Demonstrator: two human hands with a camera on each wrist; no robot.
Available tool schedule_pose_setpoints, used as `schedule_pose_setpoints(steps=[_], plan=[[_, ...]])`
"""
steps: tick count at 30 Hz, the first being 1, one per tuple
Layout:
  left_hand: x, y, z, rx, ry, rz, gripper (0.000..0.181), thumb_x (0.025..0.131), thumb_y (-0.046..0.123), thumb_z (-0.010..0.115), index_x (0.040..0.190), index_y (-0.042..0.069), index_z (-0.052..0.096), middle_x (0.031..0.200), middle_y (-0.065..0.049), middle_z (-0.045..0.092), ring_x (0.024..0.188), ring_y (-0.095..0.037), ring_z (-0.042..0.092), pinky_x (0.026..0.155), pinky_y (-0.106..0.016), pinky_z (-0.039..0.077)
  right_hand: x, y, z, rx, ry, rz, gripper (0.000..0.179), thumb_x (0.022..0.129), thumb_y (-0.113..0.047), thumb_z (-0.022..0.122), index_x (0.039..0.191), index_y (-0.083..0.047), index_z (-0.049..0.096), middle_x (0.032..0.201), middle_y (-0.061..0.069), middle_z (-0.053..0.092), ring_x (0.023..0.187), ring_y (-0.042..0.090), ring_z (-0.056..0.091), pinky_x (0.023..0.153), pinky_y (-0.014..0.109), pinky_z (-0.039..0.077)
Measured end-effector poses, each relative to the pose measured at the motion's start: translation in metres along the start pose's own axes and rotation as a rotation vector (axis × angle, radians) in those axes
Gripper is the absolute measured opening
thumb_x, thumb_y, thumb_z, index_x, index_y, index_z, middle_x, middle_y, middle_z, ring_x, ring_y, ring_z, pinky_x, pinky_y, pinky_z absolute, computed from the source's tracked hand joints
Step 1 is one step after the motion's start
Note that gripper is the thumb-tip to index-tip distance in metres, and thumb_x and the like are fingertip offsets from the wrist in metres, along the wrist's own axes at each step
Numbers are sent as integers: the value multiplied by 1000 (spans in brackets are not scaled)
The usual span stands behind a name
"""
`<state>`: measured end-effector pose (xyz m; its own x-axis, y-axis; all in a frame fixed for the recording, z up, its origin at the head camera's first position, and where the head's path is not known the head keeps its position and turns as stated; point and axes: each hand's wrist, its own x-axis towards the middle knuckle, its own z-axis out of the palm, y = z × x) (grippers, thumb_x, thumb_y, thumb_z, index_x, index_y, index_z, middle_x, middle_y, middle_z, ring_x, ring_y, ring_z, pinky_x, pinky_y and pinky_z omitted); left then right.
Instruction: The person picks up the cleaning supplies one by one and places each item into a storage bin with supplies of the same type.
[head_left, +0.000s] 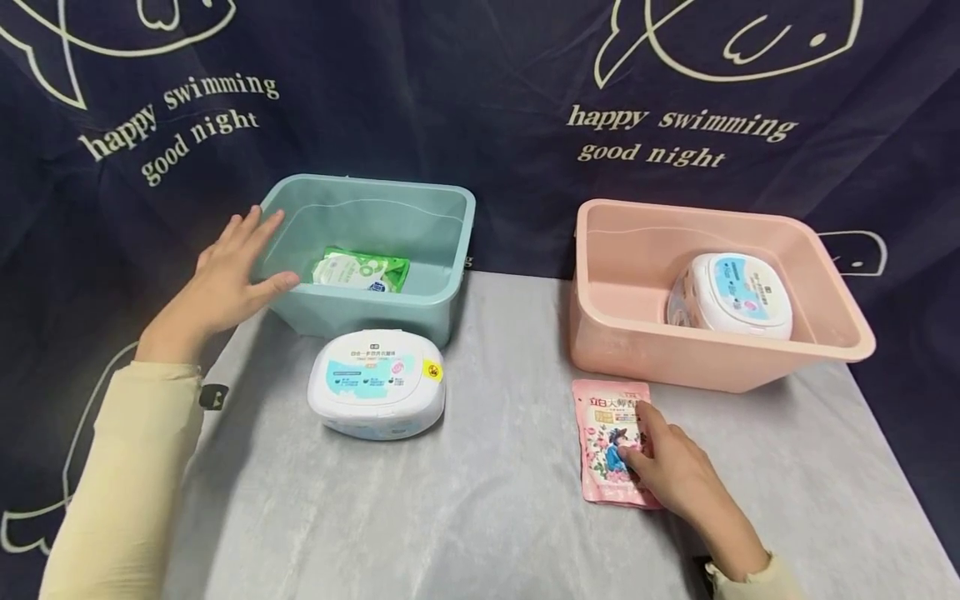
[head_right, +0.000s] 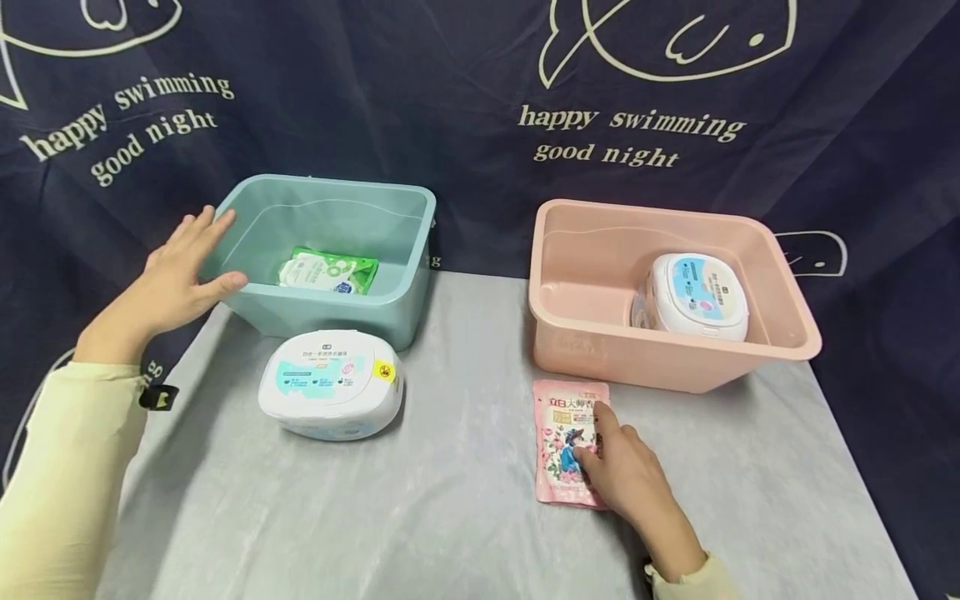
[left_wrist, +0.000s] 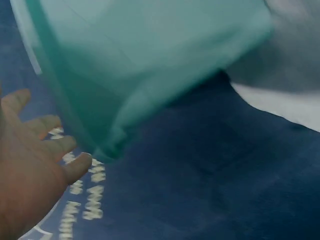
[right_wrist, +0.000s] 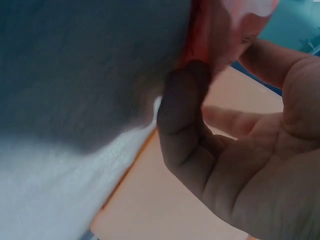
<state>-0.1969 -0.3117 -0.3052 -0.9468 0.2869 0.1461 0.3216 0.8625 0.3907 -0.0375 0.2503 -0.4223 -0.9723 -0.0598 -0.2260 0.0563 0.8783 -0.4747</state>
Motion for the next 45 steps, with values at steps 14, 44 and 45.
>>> schedule_pose_setpoints(steps=[14,44,45], plan=[[22,-52,-6,-220,-193,-183,102,93,44,70,164,21,1,166,-6,-19,152,-38,-8,114,-69,5,5,4,-1,299,-19,123,65,89,-20,78,131,11,39,94,16,62,80,23,59,66,36,48],[23,-58,-12,-72,-248,-118,100,99,55,55,160,2,-5,166,-15,-15,152,-35,-12,119,-57,-1,5,7,4,886,-333,76,68,101,-14,61,151,6,19,97,16,69,80,28,72,63,42,59],[22,-58,-12,-78,-246,-118,99,99,54,55,160,3,-4,166,-14,-14,152,-34,-11,119,-57,0,5,7,4,891,-336,75,69,101,-13,61,152,5,18,98,16,69,81,29,72,64,43,59]])
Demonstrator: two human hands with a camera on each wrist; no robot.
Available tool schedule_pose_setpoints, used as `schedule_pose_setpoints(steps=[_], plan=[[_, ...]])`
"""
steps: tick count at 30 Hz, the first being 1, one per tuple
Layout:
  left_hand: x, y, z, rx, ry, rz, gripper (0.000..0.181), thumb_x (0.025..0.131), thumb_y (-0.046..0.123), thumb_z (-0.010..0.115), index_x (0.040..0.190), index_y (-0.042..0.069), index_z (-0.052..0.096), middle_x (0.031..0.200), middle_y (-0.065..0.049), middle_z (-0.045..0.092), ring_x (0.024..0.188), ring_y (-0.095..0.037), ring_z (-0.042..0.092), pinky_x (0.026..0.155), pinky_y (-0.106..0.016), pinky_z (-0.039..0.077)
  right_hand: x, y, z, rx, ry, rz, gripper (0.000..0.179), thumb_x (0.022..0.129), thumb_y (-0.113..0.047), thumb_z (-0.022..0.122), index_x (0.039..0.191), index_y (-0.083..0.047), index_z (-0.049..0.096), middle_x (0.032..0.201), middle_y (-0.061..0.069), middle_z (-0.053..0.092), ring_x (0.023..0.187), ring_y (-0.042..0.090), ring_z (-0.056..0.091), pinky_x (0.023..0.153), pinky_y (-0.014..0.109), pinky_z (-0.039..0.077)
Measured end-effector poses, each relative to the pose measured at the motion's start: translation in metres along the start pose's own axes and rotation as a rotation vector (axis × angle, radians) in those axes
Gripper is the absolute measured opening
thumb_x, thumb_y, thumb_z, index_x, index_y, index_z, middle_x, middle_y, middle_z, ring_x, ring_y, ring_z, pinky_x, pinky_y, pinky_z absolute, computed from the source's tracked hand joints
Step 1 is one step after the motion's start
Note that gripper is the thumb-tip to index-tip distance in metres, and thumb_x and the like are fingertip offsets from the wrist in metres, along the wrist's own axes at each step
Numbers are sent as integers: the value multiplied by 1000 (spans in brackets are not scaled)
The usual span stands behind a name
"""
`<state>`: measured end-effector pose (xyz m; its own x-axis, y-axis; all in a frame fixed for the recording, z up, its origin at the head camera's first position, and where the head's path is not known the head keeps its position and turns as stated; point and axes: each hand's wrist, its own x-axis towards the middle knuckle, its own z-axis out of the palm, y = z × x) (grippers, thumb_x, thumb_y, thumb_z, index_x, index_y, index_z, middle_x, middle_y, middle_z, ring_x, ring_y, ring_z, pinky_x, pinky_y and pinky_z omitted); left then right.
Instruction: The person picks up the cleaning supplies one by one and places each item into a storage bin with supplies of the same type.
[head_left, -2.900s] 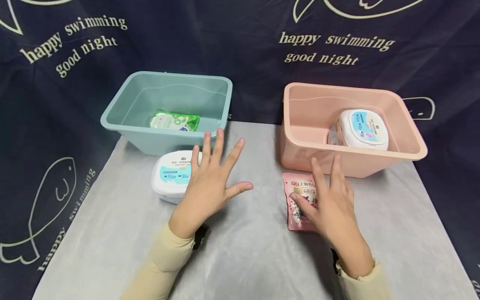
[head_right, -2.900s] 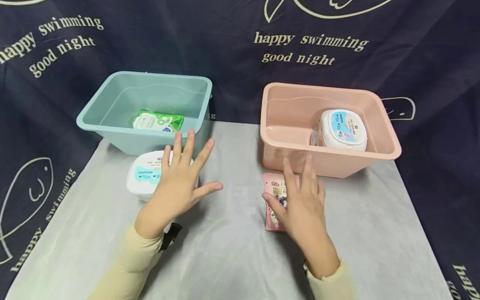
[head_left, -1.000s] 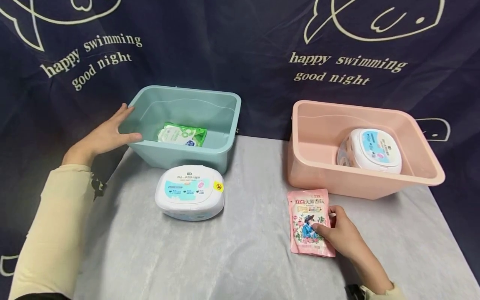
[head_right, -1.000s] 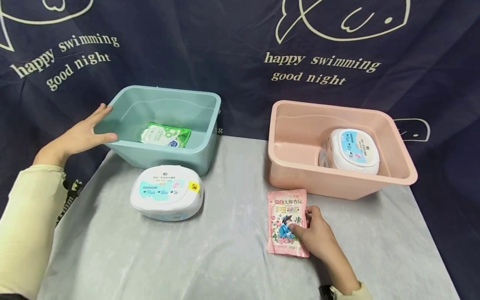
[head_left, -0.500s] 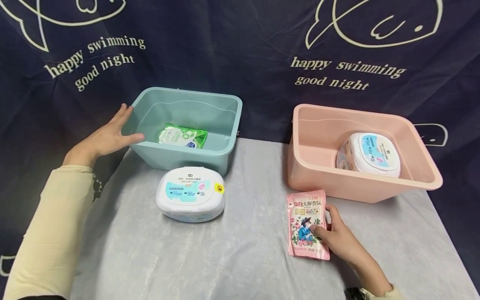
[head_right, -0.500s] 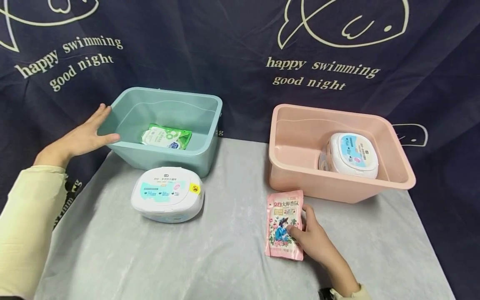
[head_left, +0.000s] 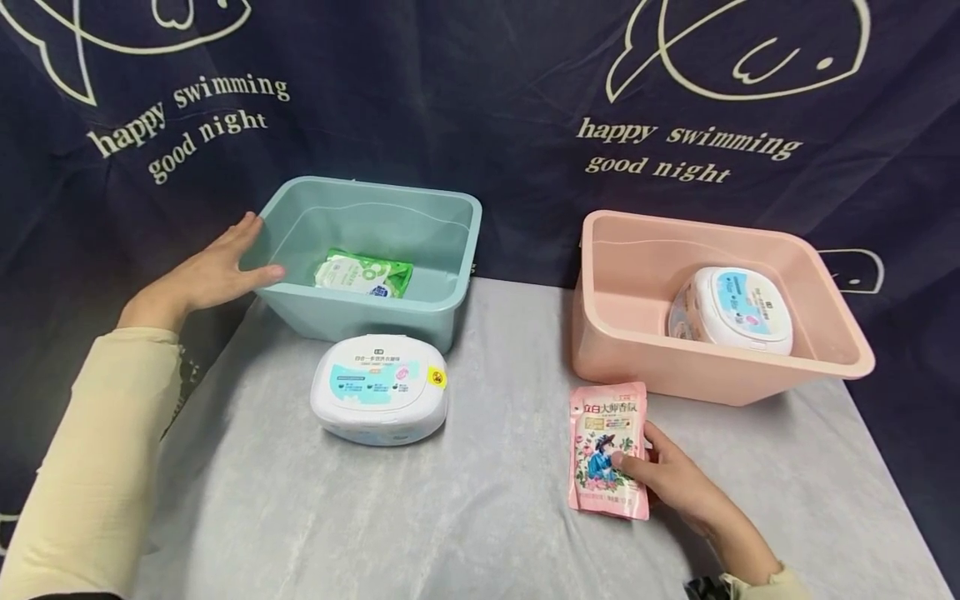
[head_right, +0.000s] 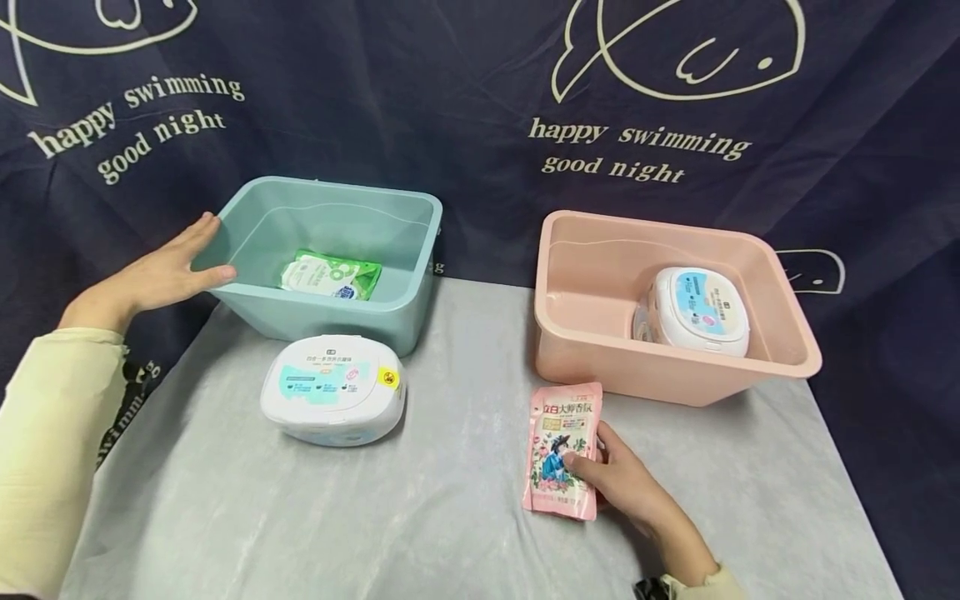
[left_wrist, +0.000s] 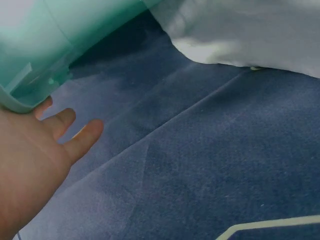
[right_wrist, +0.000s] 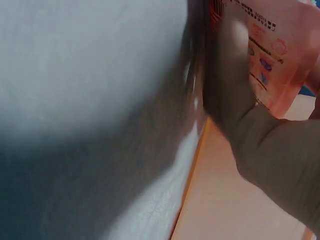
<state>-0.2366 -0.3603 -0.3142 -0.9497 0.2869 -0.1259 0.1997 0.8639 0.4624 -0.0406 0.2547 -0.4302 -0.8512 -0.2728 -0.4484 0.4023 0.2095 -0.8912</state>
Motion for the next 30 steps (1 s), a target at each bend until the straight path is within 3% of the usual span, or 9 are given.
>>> schedule_pose_setpoints(steps=[8,13,21,26,30], plan=[[0,-4,3,-42,11,-9,99,99,52,57,161,6,-5,167,-8,-16,152,-29,-12,118,-59,2,-3,-1,1,57,-6,-32,68,102,-11,58,153,4,16,101,17,69,85,30,72,68,44,60],[-1,-2,3,-49,11,-12,98,99,52,57,161,7,-6,167,-8,-16,152,-28,-12,118,-60,2,-8,-8,2,151,-100,-79,72,103,-8,56,155,4,8,111,16,68,94,29,71,76,45,59],[-2,-1,3,-58,11,-22,98,100,53,56,161,9,-6,167,-6,-17,152,-28,-13,117,-62,3,-11,-20,10,309,-239,-145,62,107,-6,48,154,1,8,118,13,68,101,27,70,81,44,58],[-4,0,4,-67,11,-26,97,100,52,56,161,8,-6,167,-7,-17,152,-29,-13,117,-61,2,-12,-30,14,351,-275,-201,61,107,-4,44,155,1,6,117,13,68,99,27,70,79,42,59],[-4,1,4,-73,16,-17,97,100,51,56,161,8,-5,167,-7,-17,152,-28,-13,118,-60,1,-12,-38,16,386,-285,-222,54,107,-3,43,154,-3,16,119,14,68,101,27,70,80,42,58]])
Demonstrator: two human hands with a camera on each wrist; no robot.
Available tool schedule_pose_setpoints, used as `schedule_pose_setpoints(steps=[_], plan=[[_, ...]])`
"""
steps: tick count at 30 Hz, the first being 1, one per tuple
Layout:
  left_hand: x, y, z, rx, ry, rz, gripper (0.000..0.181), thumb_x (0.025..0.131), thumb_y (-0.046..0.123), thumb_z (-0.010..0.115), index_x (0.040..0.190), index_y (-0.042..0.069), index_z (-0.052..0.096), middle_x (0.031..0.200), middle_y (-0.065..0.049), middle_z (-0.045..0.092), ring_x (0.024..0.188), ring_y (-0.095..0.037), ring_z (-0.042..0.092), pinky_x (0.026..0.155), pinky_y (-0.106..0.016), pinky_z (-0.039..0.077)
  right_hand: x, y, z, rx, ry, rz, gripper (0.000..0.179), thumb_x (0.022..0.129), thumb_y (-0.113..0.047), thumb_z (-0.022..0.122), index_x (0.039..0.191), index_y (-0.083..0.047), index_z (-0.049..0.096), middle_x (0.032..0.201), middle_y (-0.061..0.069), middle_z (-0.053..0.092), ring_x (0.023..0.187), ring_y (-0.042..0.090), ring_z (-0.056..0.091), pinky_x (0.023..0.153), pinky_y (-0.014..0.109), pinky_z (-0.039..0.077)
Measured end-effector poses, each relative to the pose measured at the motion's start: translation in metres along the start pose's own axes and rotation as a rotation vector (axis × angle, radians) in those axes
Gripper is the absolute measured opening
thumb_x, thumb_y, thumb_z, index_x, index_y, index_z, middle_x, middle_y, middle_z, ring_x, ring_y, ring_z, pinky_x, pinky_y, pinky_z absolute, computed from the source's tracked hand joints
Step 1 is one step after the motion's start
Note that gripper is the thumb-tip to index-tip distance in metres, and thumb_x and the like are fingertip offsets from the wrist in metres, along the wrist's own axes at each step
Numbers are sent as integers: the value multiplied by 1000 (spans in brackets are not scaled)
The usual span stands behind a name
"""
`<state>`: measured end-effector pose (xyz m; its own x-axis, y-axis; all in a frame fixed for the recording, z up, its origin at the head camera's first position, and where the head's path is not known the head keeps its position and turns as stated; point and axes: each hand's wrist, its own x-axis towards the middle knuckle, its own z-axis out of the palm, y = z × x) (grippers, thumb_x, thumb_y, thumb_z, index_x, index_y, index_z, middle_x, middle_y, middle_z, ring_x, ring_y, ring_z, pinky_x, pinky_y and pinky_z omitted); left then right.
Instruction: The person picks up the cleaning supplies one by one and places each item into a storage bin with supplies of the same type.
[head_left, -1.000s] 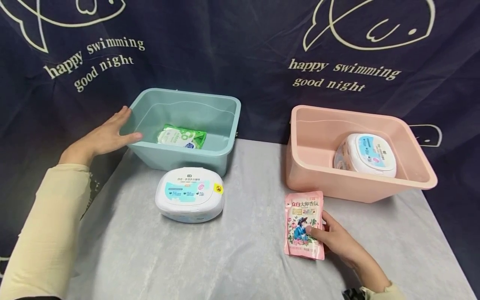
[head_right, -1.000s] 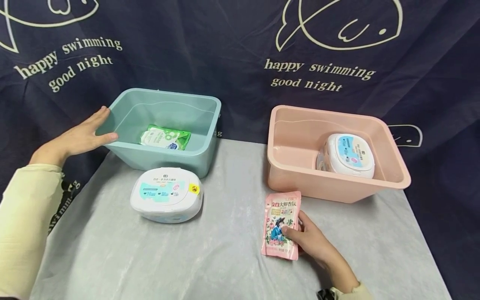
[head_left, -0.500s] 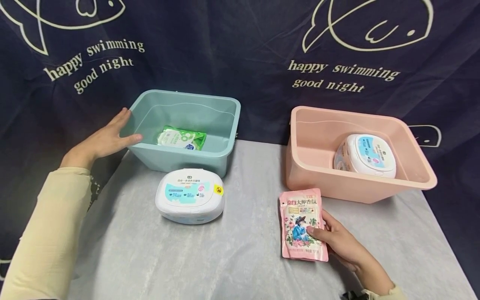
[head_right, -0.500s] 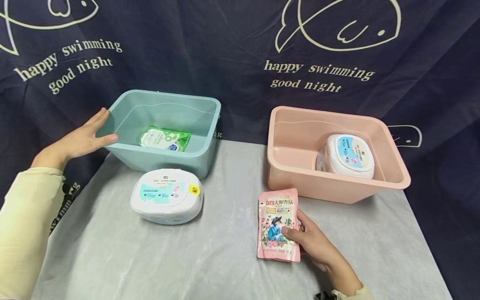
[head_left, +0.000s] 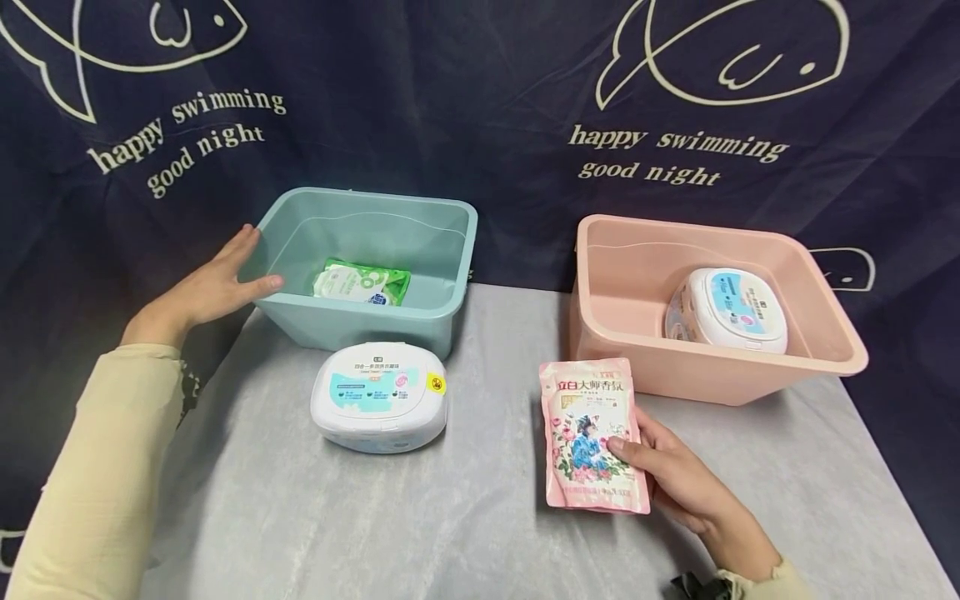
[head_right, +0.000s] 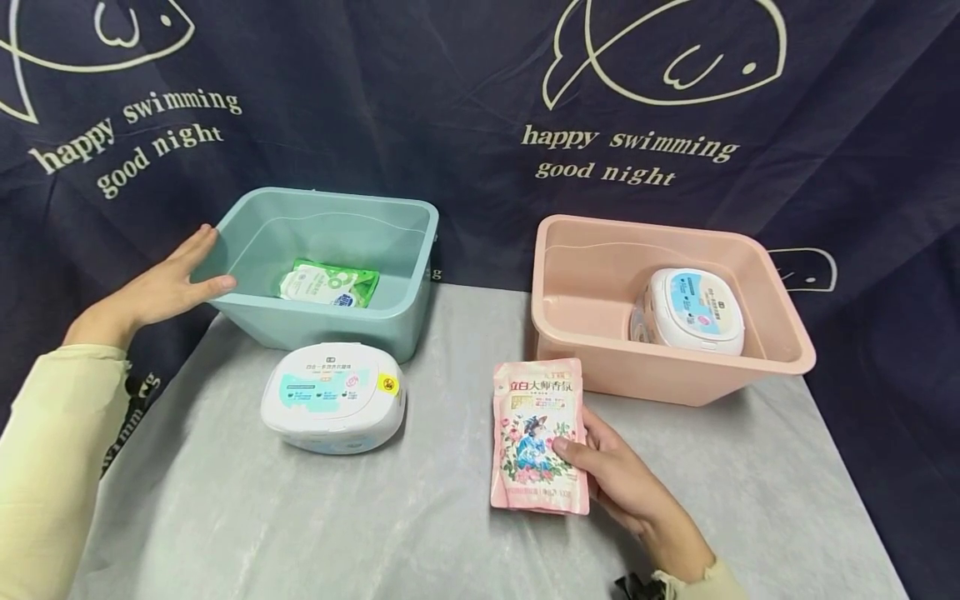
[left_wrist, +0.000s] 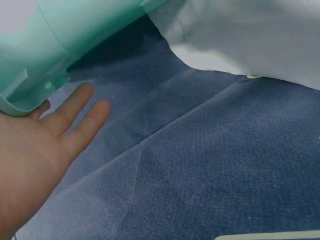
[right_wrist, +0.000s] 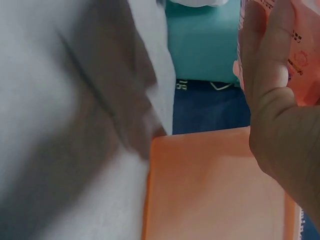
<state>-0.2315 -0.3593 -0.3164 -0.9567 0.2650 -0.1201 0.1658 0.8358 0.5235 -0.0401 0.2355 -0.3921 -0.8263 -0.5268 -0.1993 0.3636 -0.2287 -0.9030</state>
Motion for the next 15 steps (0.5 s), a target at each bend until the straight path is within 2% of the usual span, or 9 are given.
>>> schedule_pose_setpoints(steps=[6,15], plan=[[0,-2,1,-11,6,7,97,100,50,57,161,6,-4,167,-8,-16,152,-28,-13,118,-58,1,3,-11,6,3,0,-22,43,107,-3,42,147,-13,30,116,12,69,100,26,70,80,41,59],[0,-4,1,-13,16,7,97,99,51,57,162,8,-4,168,-7,-15,152,-28,-12,118,-59,2,12,-18,12,-13,-29,-65,43,106,-1,43,146,-13,31,116,11,68,98,24,70,78,38,59]])
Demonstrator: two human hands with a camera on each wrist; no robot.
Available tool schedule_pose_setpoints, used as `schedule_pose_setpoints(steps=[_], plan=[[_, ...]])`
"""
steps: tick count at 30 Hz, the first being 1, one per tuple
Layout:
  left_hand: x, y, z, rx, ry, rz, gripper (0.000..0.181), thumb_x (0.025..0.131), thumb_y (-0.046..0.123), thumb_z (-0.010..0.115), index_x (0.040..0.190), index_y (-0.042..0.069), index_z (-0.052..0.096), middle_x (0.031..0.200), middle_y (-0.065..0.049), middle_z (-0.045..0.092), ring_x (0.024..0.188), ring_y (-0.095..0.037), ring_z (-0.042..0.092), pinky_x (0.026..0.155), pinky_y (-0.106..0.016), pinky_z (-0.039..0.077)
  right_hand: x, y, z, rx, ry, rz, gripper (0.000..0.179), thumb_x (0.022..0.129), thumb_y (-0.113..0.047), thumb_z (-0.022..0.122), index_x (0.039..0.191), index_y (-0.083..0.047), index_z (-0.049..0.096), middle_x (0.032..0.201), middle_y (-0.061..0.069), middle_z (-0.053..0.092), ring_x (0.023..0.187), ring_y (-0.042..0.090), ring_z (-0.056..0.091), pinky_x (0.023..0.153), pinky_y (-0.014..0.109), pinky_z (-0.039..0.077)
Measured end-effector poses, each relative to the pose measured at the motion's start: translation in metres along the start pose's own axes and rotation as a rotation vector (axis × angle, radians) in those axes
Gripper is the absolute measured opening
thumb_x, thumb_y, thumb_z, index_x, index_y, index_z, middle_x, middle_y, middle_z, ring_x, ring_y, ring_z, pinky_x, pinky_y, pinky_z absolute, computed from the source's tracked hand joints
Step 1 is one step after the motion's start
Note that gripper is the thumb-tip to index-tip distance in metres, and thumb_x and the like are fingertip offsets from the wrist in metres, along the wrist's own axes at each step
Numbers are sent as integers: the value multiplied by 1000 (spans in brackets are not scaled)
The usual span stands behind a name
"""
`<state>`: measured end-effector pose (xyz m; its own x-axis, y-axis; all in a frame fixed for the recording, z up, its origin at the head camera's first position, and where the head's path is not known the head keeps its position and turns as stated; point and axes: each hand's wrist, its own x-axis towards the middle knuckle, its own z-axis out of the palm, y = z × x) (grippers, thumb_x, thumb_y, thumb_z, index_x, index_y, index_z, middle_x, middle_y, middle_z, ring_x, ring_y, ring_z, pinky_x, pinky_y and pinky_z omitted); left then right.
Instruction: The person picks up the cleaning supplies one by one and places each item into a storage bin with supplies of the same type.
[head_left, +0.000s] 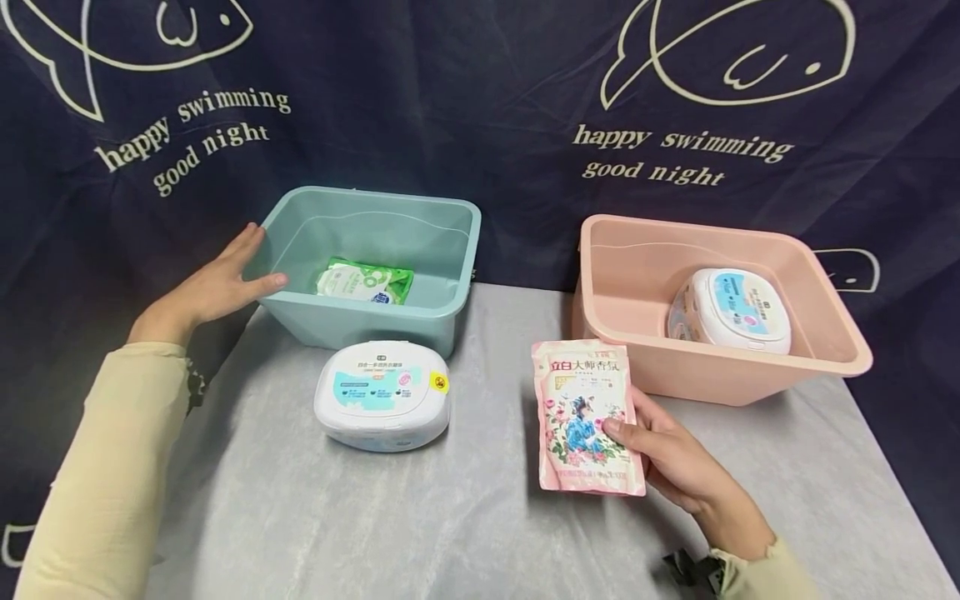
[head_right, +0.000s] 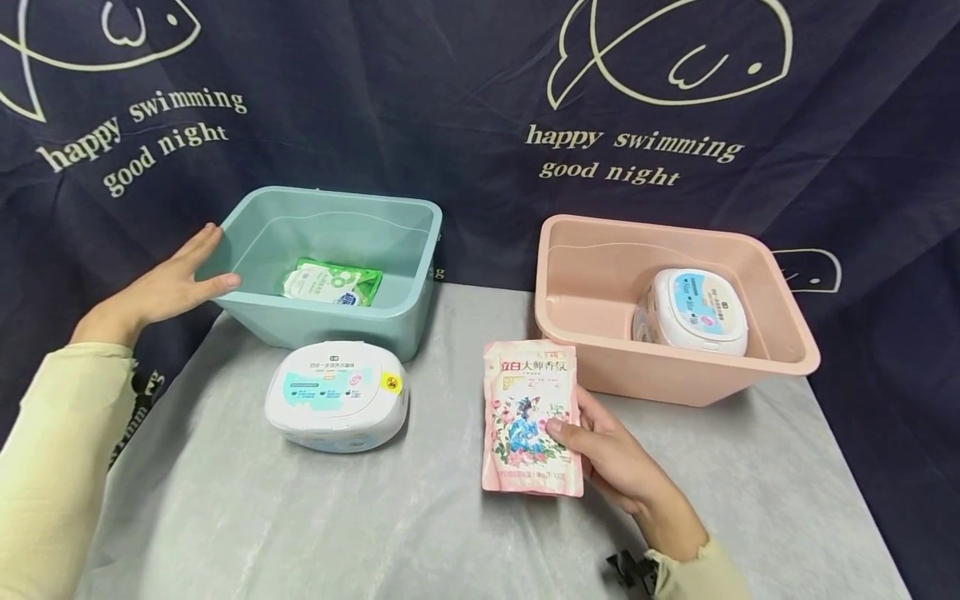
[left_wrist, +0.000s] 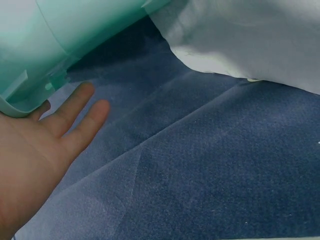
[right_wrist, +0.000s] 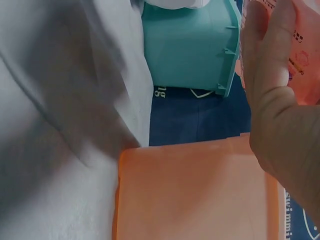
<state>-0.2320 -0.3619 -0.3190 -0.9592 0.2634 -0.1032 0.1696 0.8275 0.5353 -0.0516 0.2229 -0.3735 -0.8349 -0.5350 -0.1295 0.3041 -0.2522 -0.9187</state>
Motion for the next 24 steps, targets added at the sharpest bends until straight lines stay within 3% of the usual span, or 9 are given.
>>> schedule_pose_setpoints(steps=[6,14,24], plan=[[-1,0,1,-5,4,-2,98,99,51,58,161,7,-4,168,-9,-15,152,-28,-12,118,-58,2,8,2,3,-31,-22,-1,44,106,0,44,147,-11,32,115,11,69,97,24,71,77,39,59],[1,1,0,-3,4,-7,98,99,52,57,161,7,-4,167,-8,-15,152,-27,-12,119,-58,2,20,2,4,-80,-16,15,54,106,-2,46,152,1,18,117,12,68,98,26,71,77,41,59],[0,1,1,-9,-3,-30,98,98,54,57,162,10,-5,167,-5,-16,152,-27,-13,118,-60,1,33,2,6,-99,-21,11,40,105,-2,47,142,-9,36,114,9,69,97,24,71,78,42,59]])
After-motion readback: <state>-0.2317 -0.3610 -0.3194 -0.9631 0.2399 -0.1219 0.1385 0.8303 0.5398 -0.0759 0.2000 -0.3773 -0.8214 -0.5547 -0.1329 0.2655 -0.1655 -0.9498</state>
